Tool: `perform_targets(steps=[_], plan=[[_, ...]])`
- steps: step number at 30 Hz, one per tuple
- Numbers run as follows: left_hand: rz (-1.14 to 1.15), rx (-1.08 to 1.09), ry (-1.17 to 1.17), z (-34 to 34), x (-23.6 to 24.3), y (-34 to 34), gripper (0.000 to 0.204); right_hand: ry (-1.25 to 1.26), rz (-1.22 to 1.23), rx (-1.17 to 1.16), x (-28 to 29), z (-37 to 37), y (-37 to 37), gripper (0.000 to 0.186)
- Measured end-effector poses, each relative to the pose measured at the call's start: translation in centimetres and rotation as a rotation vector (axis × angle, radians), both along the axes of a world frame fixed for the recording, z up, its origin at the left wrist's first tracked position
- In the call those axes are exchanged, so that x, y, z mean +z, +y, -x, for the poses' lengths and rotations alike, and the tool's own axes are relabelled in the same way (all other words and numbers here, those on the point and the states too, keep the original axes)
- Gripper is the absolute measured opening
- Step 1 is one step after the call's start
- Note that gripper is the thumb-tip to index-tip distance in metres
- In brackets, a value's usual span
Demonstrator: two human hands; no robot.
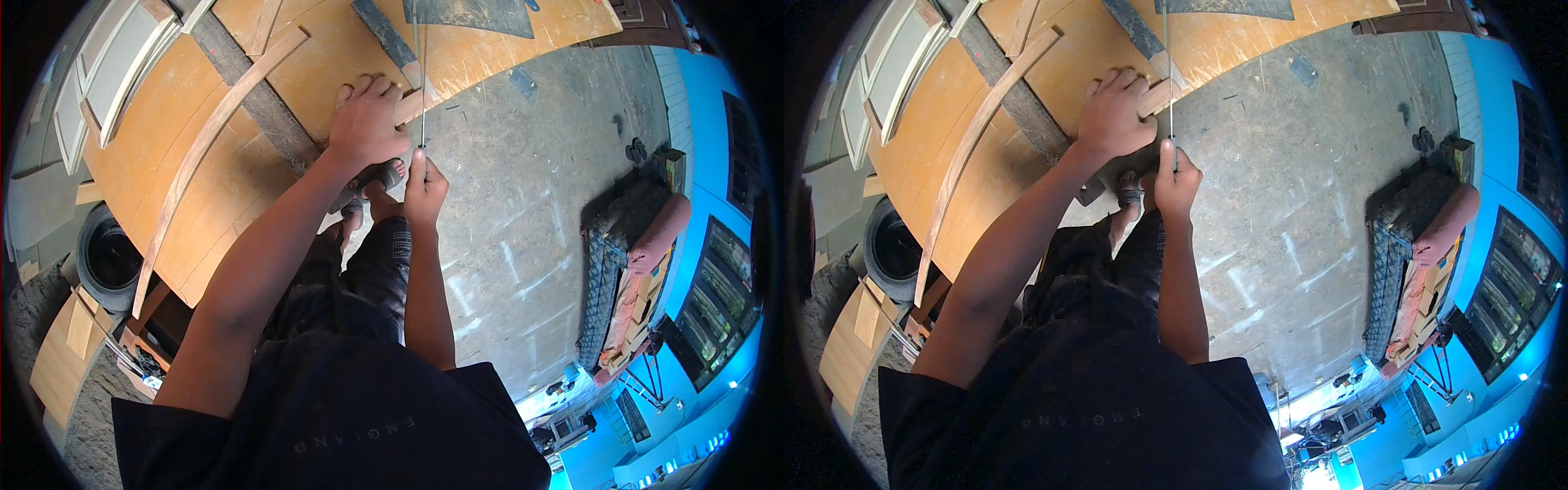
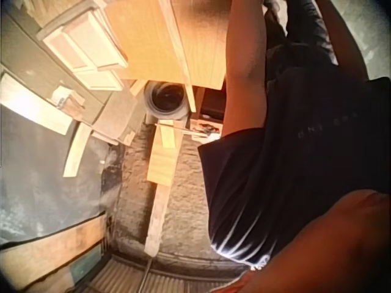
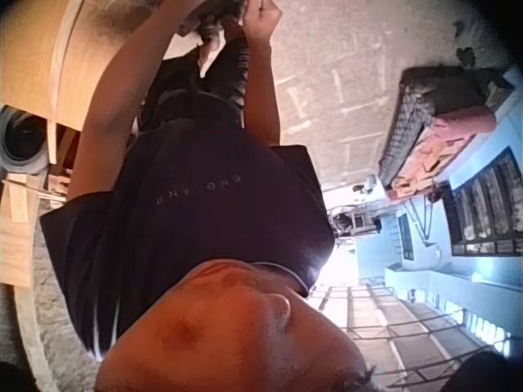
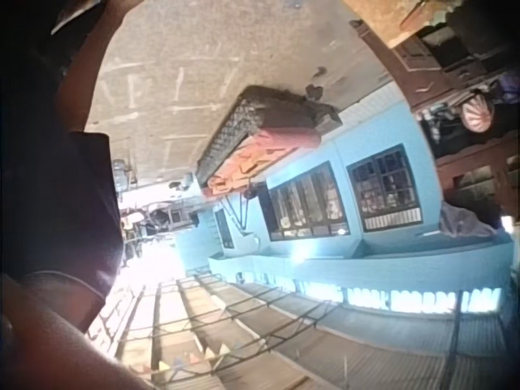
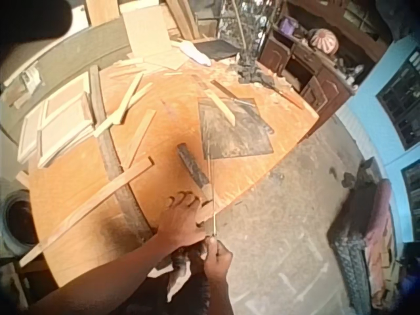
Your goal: Sawing and filing a small wooden piece at a workbench.
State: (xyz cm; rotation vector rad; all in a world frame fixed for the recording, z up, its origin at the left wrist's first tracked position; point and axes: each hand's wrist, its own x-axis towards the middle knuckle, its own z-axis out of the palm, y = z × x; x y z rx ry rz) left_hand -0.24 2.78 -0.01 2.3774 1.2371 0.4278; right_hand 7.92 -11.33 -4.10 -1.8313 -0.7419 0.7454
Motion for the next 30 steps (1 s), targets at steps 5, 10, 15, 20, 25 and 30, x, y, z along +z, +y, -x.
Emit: perform_targets(steps=[5,10,15,20,25,30], plan=[[-0.055,-0.072,0.103,0.2,0.5,-0.7,0.041,0.189,-0.126,-0.042,0.2,1.0,-1.9,0.047],[-0.002,-0.073,0.081,0.1,0.3,-0.5,0.038,0.119,-0.076,-0.054,-0.1,0.6,0.5,0.048],[-0.034,-0.065,0.057,0.0,0.5,-0.4,0.036,0.045,-0.116,-0.084,-0.4,0.9,0.1,0.048],[-0.067,-0.071,0.067,0.2,0.4,-0.8,0.037,0.249,-0.104,-0.084,0.5,2.1,-4.3,0.05],[-0.029,-0.053,0.081,0.1,0.3,-0.2,0.037,0.367,0.017,-0.068,2.0,0.0,1.8,0.053],[-0.052,-0.045,0.064,-0.1,0.3,-0.4,0.036,0.254,0.006,-0.075,-1.2,2.5,-6.6,0.052]])
